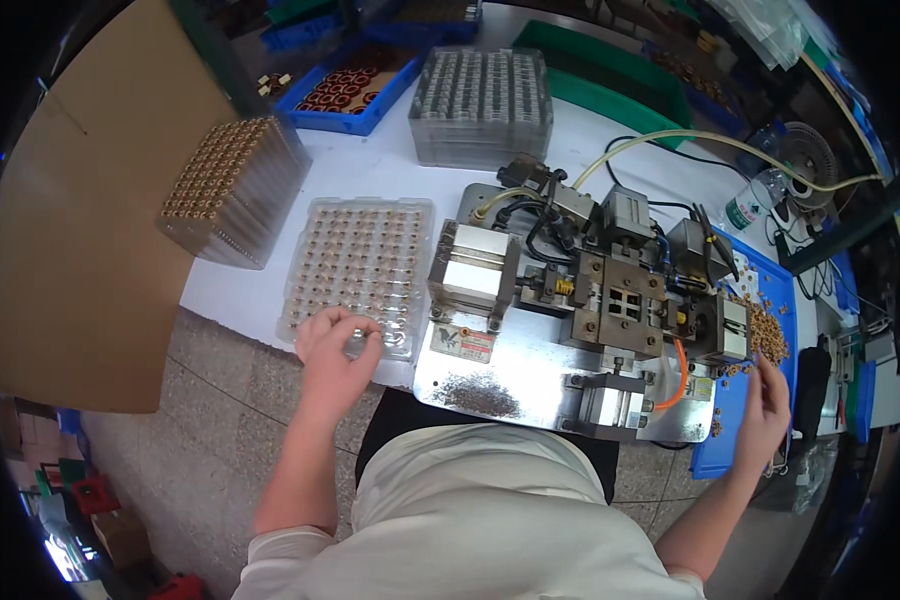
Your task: Manually load small metal components into an automated assembly jig.
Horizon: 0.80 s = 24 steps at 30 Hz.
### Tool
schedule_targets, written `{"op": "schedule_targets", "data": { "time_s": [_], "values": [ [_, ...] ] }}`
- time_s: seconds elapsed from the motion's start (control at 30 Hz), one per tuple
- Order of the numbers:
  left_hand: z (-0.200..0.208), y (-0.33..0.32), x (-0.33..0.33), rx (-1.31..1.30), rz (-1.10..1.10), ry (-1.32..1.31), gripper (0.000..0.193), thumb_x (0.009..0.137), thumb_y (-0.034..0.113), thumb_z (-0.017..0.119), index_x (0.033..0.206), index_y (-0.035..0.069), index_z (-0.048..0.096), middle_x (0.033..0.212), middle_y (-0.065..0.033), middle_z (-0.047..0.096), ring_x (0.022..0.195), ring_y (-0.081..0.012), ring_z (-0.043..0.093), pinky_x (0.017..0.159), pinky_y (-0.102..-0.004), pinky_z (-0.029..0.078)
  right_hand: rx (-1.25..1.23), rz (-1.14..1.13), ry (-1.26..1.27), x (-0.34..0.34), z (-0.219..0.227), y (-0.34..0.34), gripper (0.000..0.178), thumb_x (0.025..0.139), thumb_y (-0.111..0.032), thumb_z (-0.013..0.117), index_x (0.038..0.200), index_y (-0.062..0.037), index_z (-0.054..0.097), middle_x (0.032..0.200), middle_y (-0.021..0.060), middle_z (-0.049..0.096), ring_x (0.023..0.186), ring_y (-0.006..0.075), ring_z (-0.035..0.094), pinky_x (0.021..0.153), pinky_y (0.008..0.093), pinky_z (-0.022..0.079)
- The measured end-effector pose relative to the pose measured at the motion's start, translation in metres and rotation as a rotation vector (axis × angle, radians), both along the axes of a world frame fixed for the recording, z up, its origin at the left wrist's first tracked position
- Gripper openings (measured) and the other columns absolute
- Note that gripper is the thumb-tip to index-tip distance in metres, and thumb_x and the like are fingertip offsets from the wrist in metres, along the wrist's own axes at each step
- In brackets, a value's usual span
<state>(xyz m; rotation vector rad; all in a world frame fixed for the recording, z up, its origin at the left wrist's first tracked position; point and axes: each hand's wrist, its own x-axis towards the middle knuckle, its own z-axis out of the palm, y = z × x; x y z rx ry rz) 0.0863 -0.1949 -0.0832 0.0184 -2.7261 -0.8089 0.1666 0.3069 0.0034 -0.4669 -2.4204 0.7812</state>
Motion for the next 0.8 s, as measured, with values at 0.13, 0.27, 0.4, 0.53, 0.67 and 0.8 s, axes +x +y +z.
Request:
{"op": "schedule_targets", "data": {
  "time_s": [0.13, 0.27, 0.4, 0.53, 0.67, 0.8],
  "values": [
    [-0.008, -0.001, -0.001, 0.014, -0.019, 0.031, 0.011, 0.080, 0.015, 0.072, 0.090, 0.015, 0.073, 0.107, -0.0047, 0.061, 0.102, -0.0265, 0.055, 0.095, -0.0368, 0.041, 0.050, 0.207, 0.015, -0.038, 0.007, -0.055, 0.020, 0.085, 0.000, 0.072, 0.105, -0.0023, 0.072, 0.101, 0.0062, 0.071, 0.088, 0.0167, 0.063, 0.080, 0.0264, 0.050],
    [-0.009, -0.003, 0.004, -0.016, -0.035, 0.051, 0.013, 0.083, 0.013, 0.069, 0.095, 0.012, 0.070, 0.109, -0.0056, 0.061, 0.104, -0.0271, 0.054, 0.098, -0.0387, 0.038, 0.174, 0.475, 0.038, -0.081, 0.003, -0.092, 0.017, 0.080, 0.001, 0.074, 0.096, -0.0053, 0.073, 0.094, 0.0063, 0.069, 0.084, 0.0213, 0.060, 0.076, 0.0311, 0.048],
    [-0.015, 0.001, 0.006, -0.009, -0.032, 0.109, 0.014, 0.085, 0.010, 0.067, 0.099, 0.010, 0.068, 0.112, -0.0066, 0.060, 0.107, -0.0273, 0.052, 0.100, -0.0405, 0.036, 0.318, 0.531, 0.065, -0.102, -0.009, -0.106, 0.015, 0.079, -0.003, 0.075, 0.093, -0.0076, 0.073, 0.093, 0.0021, 0.070, 0.086, 0.0239, 0.058, 0.085, 0.0355, 0.045],
    [-0.021, 0.006, 0.010, -0.023, 0.008, 0.182, 0.017, 0.086, 0.009, 0.065, 0.103, 0.009, 0.066, 0.116, -0.0080, 0.059, 0.109, -0.0278, 0.051, 0.102, -0.0416, 0.034, 0.355, 0.539, -0.029, -0.108, -0.008, -0.106, 0.013, 0.079, -0.005, 0.075, 0.092, -0.0080, 0.074, 0.094, 0.0009, 0.071, 0.089, 0.0233, 0.059, 0.088, 0.0364, 0.043],
    [-0.026, 0.012, 0.010, -0.039, 0.065, 0.294, 0.020, 0.087, 0.006, 0.063, 0.108, 0.008, 0.065, 0.120, -0.0097, 0.057, 0.110, -0.0287, 0.049, 0.103, -0.0418, 0.033, 0.354, 0.565, -0.052, -0.113, -0.009, -0.107, 0.012, 0.079, -0.005, 0.075, 0.090, -0.0081, 0.075, 0.095, 0.0011, 0.072, 0.089, 0.0228, 0.059, 0.088, 0.0362, 0.043],
    [-0.033, 0.013, 0.006, -0.071, 0.069, 0.406, 0.025, 0.088, 0.004, 0.061, 0.112, 0.008, 0.063, 0.123, -0.0117, 0.056, 0.113, -0.0297, 0.047, 0.104, -0.0423, 0.032, 0.281, 0.590, -0.067, -0.115, -0.008, -0.114, 0.010, 0.079, -0.005, 0.075, 0.089, -0.0081, 0.076, 0.094, 0.0010, 0.071, 0.089, 0.0223, 0.059, 0.089, 0.0354, 0.043]
  ]
}}
